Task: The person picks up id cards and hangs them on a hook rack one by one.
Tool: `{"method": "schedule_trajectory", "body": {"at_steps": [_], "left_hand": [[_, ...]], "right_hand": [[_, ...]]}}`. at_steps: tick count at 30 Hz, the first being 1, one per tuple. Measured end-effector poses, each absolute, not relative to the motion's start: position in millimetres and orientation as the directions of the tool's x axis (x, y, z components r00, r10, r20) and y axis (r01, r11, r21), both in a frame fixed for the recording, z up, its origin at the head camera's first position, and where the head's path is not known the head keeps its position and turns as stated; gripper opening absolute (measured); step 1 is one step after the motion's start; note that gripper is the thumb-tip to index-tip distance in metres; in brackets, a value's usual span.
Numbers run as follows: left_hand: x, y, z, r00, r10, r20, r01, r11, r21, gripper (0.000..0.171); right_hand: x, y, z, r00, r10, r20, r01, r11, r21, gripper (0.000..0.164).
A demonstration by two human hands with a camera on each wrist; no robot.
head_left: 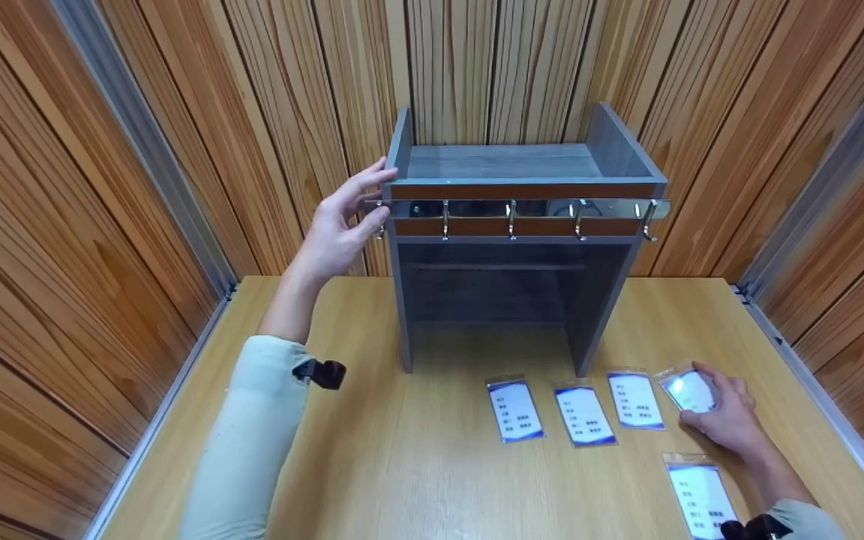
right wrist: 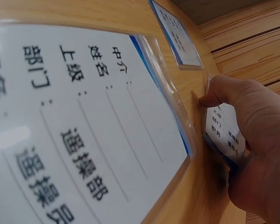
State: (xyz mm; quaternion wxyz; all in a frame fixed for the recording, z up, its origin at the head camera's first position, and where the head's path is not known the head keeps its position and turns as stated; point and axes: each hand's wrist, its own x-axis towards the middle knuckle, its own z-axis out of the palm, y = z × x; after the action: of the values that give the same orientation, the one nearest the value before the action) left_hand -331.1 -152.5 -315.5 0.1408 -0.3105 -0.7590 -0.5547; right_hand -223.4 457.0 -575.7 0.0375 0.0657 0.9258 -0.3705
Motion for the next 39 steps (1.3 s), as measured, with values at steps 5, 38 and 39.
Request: {"method": "schedule_trajectory", "body": {"at_steps": [5, 38, 39], "left_hand": [[-333, -153, -315, -0.767, 0.316, 0.559, 0.627, 0.181, 0.757, 0.047], [-337, -146, -312, -0.736, 0.345, 0.582, 0.668, 0.233, 0.707, 0.039], [-337, -146, -312, -0.737, 0.346, 0.582, 0.667, 0.232, 0.708, 0.039]], "right_hand": [[-221, 461, -578, -0.989, 0.093, -0.116, 0.148, 0.717, -0.681, 0.101], [-222, 453, -559, -0.993, 0.12, -0.018, 0.097, 0.691, -0.716, 0.11], [-222, 452, -559, -0.993, 0.115, -0.016, 0.091, 0.689, -0.718, 0.111]]}}
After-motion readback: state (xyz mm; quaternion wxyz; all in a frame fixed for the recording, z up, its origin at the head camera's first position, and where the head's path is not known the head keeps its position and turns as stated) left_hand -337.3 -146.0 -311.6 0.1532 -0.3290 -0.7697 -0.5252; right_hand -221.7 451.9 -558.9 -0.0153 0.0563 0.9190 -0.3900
